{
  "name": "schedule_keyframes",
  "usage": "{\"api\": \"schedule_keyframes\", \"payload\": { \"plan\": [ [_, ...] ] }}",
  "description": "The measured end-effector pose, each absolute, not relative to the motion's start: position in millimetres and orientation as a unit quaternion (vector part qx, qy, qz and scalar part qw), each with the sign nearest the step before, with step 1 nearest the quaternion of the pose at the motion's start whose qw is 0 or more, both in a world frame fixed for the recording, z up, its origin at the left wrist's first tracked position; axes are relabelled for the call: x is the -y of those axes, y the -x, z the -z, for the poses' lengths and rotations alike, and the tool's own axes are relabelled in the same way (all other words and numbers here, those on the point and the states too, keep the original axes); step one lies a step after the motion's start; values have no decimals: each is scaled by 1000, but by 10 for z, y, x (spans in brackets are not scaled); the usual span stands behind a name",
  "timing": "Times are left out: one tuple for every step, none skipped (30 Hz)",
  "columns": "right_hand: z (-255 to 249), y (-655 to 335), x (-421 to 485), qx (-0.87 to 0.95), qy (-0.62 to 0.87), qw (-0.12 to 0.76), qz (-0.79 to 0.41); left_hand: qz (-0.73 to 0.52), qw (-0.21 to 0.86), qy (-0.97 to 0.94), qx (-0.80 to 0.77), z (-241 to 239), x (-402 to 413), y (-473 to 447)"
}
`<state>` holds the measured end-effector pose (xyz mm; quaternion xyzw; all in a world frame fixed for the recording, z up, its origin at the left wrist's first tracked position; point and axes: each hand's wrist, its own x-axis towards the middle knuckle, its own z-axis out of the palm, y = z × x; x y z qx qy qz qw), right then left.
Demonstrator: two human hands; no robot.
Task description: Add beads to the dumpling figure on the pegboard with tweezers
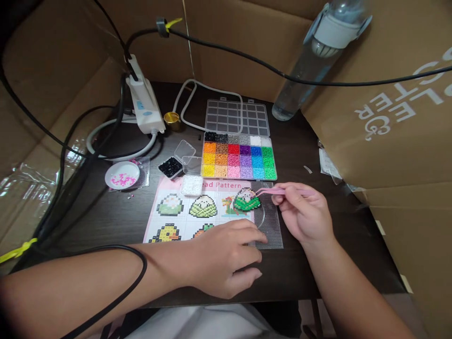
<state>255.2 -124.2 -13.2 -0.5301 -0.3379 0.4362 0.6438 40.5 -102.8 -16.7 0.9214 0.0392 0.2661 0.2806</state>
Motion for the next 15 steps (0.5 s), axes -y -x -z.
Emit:
{"api": "schedule_keyframes", "payload": {
  "plan": [
    [117, -2579, 1221, 321, 515, 653, -453, -267, 282, -921, -38, 170, 1029, -406],
    [99, -2605, 1201, 306, 502, 659, -468, -265, 283, -921, -37, 173, 1030, -406],
    [81, -2628, 1183, 297, 494, 660, -482, -263, 286, -921, -38, 176, 1032, -406],
    [63, -2648, 1168, 292, 491, 655, -494, -260, 287, -921, -39, 179, 1033, -406],
    [47, -2664, 1155, 290, 491, 648, -505, -256, 289, -922, -40, 179, 1034, -407],
    [34, -2676, 1143, 291, 495, 638, -513, -253, 290, -922, -40, 178, 1033, -406],
    [24, -2685, 1131, 296, 502, 627, -517, -251, 292, -922, -40, 174, 1032, -406],
    [17, -2692, 1119, 302, 513, 617, -515, -249, 293, -922, -40, 168, 1030, -404],
    [14, -2699, 1106, 306, 525, 609, -510, -246, 295, -923, -39, 160, 1028, -402],
    [14, -2707, 1093, 309, 536, 603, -504, -243, 296, -923, -39, 151, 1025, -400],
    [16, -2716, 1080, 309, 546, 599, -498, -240, 297, -924, -39, 143, 1022, -397],
    [20, -2727, 1068, 305, 554, 597, -493, -238, 297, -924, -40, 134, 1019, -395],
    [25, -2740, 1057, 298, 557, 599, -492, -236, 297, -924, -41, 127, 1016, -393],
    [32, -2754, 1049, 293, 557, 602, -492, -236, 297, -924, -41, 122, 1014, -392],
    [39, -2768, 1042, 293, 554, 604, -492, -237, 297, -924, -40, 119, 1012, -393]
  ]
}}
